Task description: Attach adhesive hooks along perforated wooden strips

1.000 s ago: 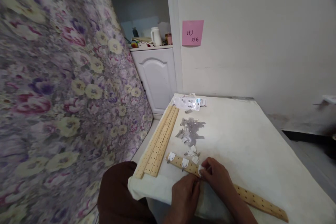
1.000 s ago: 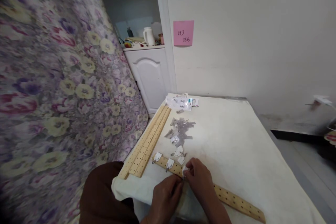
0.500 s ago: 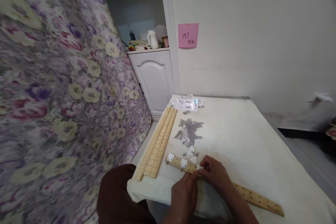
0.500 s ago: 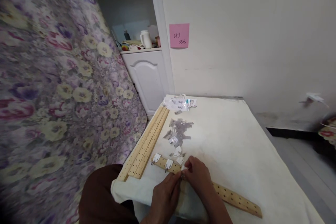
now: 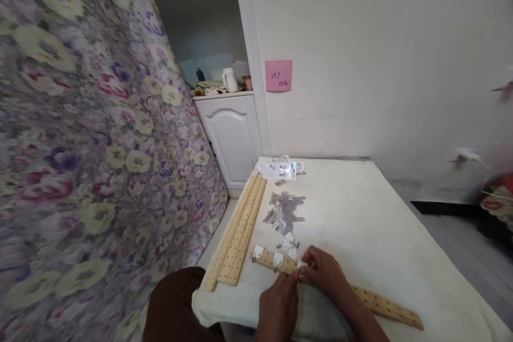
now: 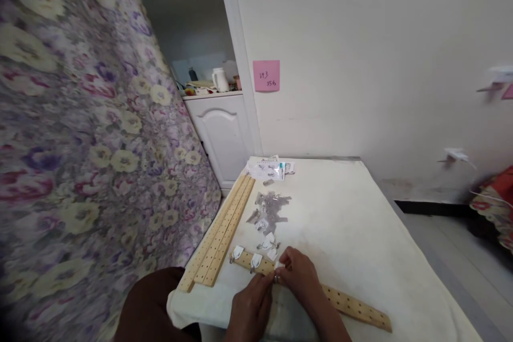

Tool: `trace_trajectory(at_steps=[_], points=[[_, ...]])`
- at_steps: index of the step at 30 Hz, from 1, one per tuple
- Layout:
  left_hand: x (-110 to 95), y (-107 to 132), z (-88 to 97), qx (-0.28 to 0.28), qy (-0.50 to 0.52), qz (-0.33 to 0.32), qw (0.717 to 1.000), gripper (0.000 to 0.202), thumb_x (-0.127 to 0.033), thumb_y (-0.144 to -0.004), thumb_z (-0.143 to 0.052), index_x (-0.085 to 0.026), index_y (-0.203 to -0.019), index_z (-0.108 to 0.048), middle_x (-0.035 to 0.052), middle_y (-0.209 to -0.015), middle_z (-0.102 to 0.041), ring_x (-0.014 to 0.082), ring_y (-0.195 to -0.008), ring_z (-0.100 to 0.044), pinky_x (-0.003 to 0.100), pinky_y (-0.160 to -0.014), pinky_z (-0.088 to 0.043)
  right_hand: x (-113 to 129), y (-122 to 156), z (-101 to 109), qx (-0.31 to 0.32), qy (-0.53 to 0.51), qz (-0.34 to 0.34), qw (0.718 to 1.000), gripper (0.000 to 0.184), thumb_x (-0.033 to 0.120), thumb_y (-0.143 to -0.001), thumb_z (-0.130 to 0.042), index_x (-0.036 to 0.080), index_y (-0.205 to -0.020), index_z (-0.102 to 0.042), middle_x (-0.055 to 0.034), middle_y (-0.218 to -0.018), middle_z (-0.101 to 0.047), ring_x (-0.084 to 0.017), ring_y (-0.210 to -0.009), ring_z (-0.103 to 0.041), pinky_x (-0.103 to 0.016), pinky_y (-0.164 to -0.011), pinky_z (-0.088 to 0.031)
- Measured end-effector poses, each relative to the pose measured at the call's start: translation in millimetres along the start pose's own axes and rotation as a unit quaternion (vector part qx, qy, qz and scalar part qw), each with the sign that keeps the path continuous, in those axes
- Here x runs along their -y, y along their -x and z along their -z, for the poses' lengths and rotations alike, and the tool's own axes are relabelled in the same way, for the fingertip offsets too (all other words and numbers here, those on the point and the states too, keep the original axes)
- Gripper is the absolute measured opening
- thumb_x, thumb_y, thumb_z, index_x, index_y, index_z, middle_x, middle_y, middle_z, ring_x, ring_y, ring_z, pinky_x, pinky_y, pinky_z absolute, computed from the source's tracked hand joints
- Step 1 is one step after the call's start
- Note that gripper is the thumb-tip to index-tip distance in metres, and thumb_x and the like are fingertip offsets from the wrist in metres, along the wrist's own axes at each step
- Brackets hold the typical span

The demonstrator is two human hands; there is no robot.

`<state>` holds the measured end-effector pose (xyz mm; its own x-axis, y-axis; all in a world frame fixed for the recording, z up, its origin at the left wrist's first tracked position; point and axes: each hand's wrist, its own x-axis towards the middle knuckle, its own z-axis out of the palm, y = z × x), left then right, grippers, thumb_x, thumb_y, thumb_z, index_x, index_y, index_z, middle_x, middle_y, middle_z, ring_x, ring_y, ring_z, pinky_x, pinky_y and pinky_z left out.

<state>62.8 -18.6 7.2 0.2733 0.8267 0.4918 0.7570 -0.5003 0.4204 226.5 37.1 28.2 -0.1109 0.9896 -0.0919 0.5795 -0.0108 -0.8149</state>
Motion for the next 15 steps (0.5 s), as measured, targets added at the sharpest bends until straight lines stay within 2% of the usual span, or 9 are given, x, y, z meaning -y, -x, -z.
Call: trace_trajectory(at_steps=[4, 7, 10, 13, 15], points=[[7.4, 5.5, -2.5, 0.018, 0.008, -0.001, 1.000, 0.036, -0.015, -0.089, -0.040, -0.023, -0.120, -0.054, 0.0058, -0.100, -0.069, 0.0153, -0.086, -0.069, 0.023, -0.071, -0.056, -9.6, 3.5, 4.5, -0.015, -0.063, 0.022, 0.998, 0.020, 0.025, -0.070, -0.055, 0.017, -0.088, -0.061, -0.0029, -0.078, -0.066, -0.015, -0.067, -0.060, -0.024, -0.065, -0.045], [10.2, 7.3, -5.4, 0.009, 0.021, -0.007, 1.000, 0.033, -0.015, -0.090, -0.039, -0.023, -0.119, -0.053, 0.0054, -0.099, -0.069, 0.0148, -0.088, -0.068, 0.023, -0.075, -0.056, -14.4, 3.0, 12.4, -0.038, -0.052, 0.037, 0.997, 0.023, 0.025, -0.076, -0.049, 0.017, -0.093, -0.061, -0.0035, -0.079, -0.065, -0.016, -0.069, -0.060, -0.026, -0.067, -0.046], [11.6, 7.8, -9.6, 0.004, 0.031, -0.003, 1.000, 0.031, -0.017, -0.090, -0.039, -0.024, -0.117, -0.054, 0.0047, -0.097, -0.069, 0.0149, -0.086, -0.068, 0.023, -0.073, -0.056, -9.3, -5.4, 18.7, -0.051, -0.008, 0.093, 0.994, 0.030, 0.019, -0.075, -0.048, 0.020, -0.101, -0.062, -0.0051, -0.096, -0.062, -0.018, -0.086, -0.059, -0.029, -0.079, -0.047], [14.3, 9.4, -15.8, 0.005, 0.026, 0.013, 1.000, 0.031, -0.020, -0.091, -0.037, -0.026, -0.117, -0.054, 0.0048, -0.098, -0.070, 0.0152, -0.085, -0.069, 0.022, -0.070, -0.056, 4.6, -20.7, 16.5, -0.017, 0.041, 0.167, 0.985, 0.042, 0.013, -0.072, -0.050, 0.023, -0.111, -0.062, -0.0064, -0.113, -0.055, -0.019, -0.108, -0.052, -0.030, -0.095, -0.041], [17.0, 11.5, -20.2, 0.011, 0.019, 0.023, 0.999, 0.032, -0.019, -0.090, -0.036, -0.027, -0.115, -0.054, 0.0044, -0.097, -0.070, 0.0151, -0.083, -0.069, 0.022, -0.069, -0.056, 14.0, -31.5, 9.4, 0.000, 0.080, 0.171, 0.982, 0.047, 0.011, -0.070, -0.052, 0.024, -0.114, -0.061, -0.0072, -0.117, -0.051, -0.020, -0.112, -0.048, -0.030, -0.097, -0.040]])
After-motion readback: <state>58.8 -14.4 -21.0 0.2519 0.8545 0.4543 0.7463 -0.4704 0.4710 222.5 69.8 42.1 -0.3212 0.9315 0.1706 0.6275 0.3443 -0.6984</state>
